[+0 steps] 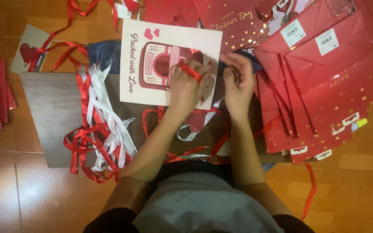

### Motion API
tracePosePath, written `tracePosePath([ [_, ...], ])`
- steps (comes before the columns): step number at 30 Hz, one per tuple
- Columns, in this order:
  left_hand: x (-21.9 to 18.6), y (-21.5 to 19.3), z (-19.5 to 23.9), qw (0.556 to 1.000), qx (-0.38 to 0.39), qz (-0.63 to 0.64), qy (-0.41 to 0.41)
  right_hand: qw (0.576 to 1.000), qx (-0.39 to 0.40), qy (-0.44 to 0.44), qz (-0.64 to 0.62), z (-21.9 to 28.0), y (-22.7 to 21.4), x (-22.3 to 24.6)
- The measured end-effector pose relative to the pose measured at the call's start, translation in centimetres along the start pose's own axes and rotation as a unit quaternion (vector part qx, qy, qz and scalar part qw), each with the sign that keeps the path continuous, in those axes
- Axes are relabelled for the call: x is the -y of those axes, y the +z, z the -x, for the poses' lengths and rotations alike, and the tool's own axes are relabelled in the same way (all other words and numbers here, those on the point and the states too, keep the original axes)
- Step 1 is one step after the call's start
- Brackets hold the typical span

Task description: The person sits on the floor and ties red ribbons onto red Valentine's Day gift bags. They thread the ribbon through the bag's handle, tie a knot, and adjust the loops. After finishing one bag, they pick up a bundle of red and white ribbons and begin separating them.

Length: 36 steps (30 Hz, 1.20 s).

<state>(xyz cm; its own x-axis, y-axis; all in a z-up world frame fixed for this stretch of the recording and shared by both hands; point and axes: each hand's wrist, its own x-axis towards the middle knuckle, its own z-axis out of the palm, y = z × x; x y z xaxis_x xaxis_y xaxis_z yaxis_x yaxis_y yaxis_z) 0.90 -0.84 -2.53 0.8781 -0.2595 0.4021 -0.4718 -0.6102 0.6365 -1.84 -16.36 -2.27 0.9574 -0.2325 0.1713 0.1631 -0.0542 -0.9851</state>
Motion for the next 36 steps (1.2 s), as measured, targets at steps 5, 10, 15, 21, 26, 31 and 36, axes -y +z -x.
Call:
tracePosePath([
  [5,0.4,0.7,-1.0,0.995,-0.033,0.081,-0.053,0.997,-0.008,0.036,-0.070,-1.2,-0.2,-0.8],
  [10,0.4,0.4,-1.1,0.983,-0.094,0.150,-0.054,0.995,0.018,0.091,0.038,-2.1,0.0,-0.8],
  [15,0.4,0.0,-1.1,0.983,-0.082,0.154,-0.060,0.987,0.087,-0.039,0.131,-2.1,0.1,0.0],
  [21,0.1,-0.2,-1.3,0.979,-0.089,0.166,-0.084,0.986,0.079,-0.025,0.144,-2.4,0.9,0.1],
  [26,-0.1,-0.3,-1.4,0.974,-0.086,0.190,-0.094,0.990,0.061,0.009,0.128,-2.2,1.0,-0.3],
  [31,-0.4,-0.9,-1.4,0.971,-0.092,0.208,-0.076,0.992,0.090,0.011,0.086,-2.2,0.4,-0.1],
  [36,-0.3,-0.5,-1.3,0.971,-0.097,0.200,-0.090,0.987,0.079,-0.033,0.135,-2.2,0.6,0.2],
])
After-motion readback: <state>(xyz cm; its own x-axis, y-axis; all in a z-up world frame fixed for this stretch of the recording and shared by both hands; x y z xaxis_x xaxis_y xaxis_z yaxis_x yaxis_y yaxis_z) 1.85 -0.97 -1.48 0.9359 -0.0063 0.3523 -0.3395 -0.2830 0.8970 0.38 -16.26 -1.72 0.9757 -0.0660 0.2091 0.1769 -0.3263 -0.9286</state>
